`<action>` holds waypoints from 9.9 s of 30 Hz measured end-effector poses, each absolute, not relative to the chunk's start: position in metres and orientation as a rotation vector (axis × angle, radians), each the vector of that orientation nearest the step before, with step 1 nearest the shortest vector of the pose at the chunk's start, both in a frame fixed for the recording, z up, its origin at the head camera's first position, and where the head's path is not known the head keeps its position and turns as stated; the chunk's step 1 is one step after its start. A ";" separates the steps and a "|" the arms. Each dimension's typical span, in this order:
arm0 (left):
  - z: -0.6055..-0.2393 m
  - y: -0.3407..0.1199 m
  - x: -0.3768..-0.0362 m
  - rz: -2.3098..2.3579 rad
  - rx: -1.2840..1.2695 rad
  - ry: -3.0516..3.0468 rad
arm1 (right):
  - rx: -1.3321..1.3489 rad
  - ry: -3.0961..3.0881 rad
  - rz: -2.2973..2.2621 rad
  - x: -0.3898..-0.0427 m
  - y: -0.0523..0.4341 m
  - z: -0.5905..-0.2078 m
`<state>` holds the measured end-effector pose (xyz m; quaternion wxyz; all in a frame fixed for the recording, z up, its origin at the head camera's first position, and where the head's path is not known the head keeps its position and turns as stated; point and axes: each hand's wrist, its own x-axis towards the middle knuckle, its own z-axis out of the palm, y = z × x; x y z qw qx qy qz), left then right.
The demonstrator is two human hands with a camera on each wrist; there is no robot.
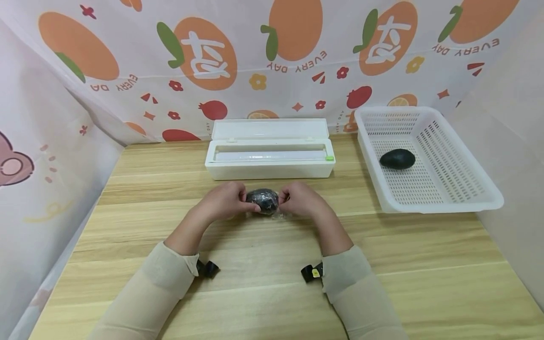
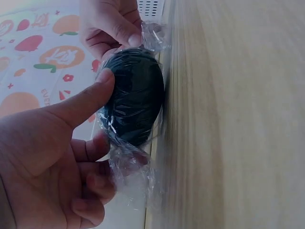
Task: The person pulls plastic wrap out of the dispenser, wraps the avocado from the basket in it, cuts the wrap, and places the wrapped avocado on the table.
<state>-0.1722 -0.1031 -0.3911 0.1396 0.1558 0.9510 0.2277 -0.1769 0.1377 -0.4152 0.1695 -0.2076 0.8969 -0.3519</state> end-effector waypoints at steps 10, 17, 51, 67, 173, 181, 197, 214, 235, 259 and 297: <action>-0.394 -0.103 -0.176 0.734 0.429 2.821 | -0.555 2.670 -1.023 -0.178 0.130 -0.418; -0.394 -0.101 -0.178 0.939 0.356 2.789 | -0.542 2.701 -1.064 -0.178 0.125 -0.420; -0.389 -0.106 -0.182 1.431 0.226 2.356 | -0.461 2.259 -1.635 -0.172 0.115 -0.408; -0.399 -0.099 -0.180 1.654 0.296 2.014 | -0.774 2.599 -1.267 -0.165 0.109 -0.408; -0.423 -0.082 -0.159 1.431 0.726 2.281 | -0.656 2.662 -0.901 -0.144 0.131 -0.408; -0.418 -0.076 -0.147 1.265 0.685 2.474 | -0.513 2.841 -0.810 -0.138 0.130 -0.403; -0.418 -0.085 -0.150 1.186 0.869 2.457 | -0.535 2.774 -0.998 -0.142 0.138 -0.404; -0.415 -0.084 -0.143 1.188 0.703 2.274 | -0.546 2.435 -1.165 -0.139 0.129 -0.404; -0.418 -0.093 -0.157 1.494 0.563 2.203 | -0.333 2.581 -1.346 -0.149 0.130 -0.413; -0.405 -0.081 -0.149 1.420 0.372 2.772 | -0.369 2.558 -1.307 -0.168 0.134 -0.416; -0.404 -0.078 -0.151 0.875 0.710 2.879 | -0.485 2.612 -1.249 -0.166 0.126 -0.417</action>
